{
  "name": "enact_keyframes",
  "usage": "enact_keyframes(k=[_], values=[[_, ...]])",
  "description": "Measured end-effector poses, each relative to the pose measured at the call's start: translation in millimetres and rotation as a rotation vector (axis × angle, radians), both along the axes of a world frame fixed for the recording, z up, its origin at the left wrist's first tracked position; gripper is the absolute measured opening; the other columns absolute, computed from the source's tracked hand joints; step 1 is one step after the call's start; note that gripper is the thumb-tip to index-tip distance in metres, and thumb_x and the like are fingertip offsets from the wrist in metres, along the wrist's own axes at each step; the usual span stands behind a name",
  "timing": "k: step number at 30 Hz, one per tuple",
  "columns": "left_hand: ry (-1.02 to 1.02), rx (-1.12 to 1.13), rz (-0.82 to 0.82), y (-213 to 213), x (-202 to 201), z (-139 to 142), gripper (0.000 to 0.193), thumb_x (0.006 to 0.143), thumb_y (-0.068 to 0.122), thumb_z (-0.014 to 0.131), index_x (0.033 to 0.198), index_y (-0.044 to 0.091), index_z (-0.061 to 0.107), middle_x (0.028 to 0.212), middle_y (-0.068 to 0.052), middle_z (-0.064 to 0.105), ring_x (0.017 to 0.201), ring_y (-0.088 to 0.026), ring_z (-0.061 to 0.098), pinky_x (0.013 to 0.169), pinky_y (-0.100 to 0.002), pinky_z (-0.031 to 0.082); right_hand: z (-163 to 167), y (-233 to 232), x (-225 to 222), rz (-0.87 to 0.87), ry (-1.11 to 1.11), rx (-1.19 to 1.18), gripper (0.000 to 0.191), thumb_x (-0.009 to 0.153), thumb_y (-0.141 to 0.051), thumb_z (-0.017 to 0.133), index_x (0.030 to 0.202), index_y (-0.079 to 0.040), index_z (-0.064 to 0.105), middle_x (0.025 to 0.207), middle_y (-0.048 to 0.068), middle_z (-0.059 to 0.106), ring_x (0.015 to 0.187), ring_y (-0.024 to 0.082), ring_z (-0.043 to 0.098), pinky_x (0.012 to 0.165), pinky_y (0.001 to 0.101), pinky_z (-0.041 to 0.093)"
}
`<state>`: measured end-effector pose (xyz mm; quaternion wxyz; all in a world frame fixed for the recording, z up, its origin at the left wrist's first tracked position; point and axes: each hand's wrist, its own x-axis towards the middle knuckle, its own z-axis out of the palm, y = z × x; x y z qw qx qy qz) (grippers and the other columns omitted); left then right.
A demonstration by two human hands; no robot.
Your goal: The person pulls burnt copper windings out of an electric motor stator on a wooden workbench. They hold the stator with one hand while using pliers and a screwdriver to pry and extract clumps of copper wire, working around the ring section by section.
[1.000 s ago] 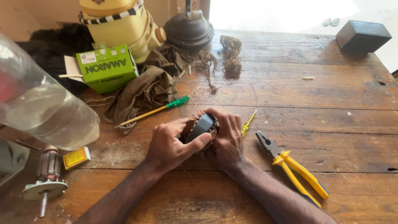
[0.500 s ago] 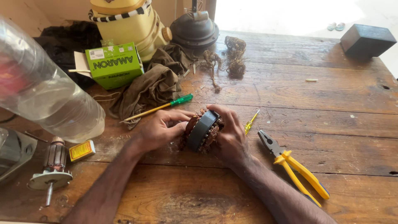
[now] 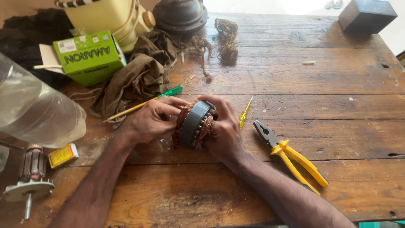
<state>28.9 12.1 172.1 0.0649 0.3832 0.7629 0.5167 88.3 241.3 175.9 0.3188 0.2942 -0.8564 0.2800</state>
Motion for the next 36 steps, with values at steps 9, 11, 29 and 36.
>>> enact_keyframes(k=[9, 11, 29, 36], values=[[-0.055, 0.128, 0.071, -9, -1, 0, 0.020, 0.084, -0.005, 0.067, 0.099, 0.003, 0.076, 0.123, -0.011, 0.071, 0.113, -0.019, 0.069, 0.096, -0.032, 0.060, 19, 13, -14, 0.171, -0.094, 0.226, 0.015, 0.075, -0.010, 0.086, 0.089, -0.009, 0.081, 0.148, 0.020, 0.046, 0.129, 0.035, 0.051, 0.106, 0.0420, 0.057], [-0.054, 0.184, 0.037, -10, -1, -3, 0.019, 0.083, -0.009, 0.065, 0.097, 0.000, 0.074, 0.118, -0.013, 0.074, 0.110, -0.019, 0.071, 0.097, -0.032, 0.061, 19, 11, -17, 0.167, -0.070, 0.245, 0.017, 0.078, -0.011, 0.087, 0.095, -0.009, 0.082, 0.150, 0.019, 0.044, 0.132, 0.035, 0.050, 0.108, 0.0419, 0.056], [0.123, 0.307, 0.332, 2, 15, -6, 0.009, 0.099, 0.002, 0.066, 0.107, 0.002, 0.070, 0.113, -0.010, 0.076, 0.102, -0.014, 0.073, 0.086, -0.027, 0.062, 23, 12, -4, 0.126, -0.124, 0.227, 0.018, 0.087, -0.003, 0.077, 0.103, -0.009, 0.079, 0.153, 0.024, 0.039, 0.137, 0.040, 0.050, 0.112, 0.0482, 0.053], [0.051, 0.280, 0.498, 6, 17, -15, 0.009, 0.098, 0.009, 0.071, 0.105, 0.005, 0.075, 0.096, -0.006, 0.078, 0.085, -0.013, 0.074, 0.073, -0.029, 0.061, 28, 19, 6, 0.122, -0.202, 0.330, 0.024, 0.075, -0.008, 0.081, 0.098, -0.008, 0.079, 0.152, 0.028, 0.033, 0.135, 0.045, 0.045, 0.109, 0.0516, 0.050]])
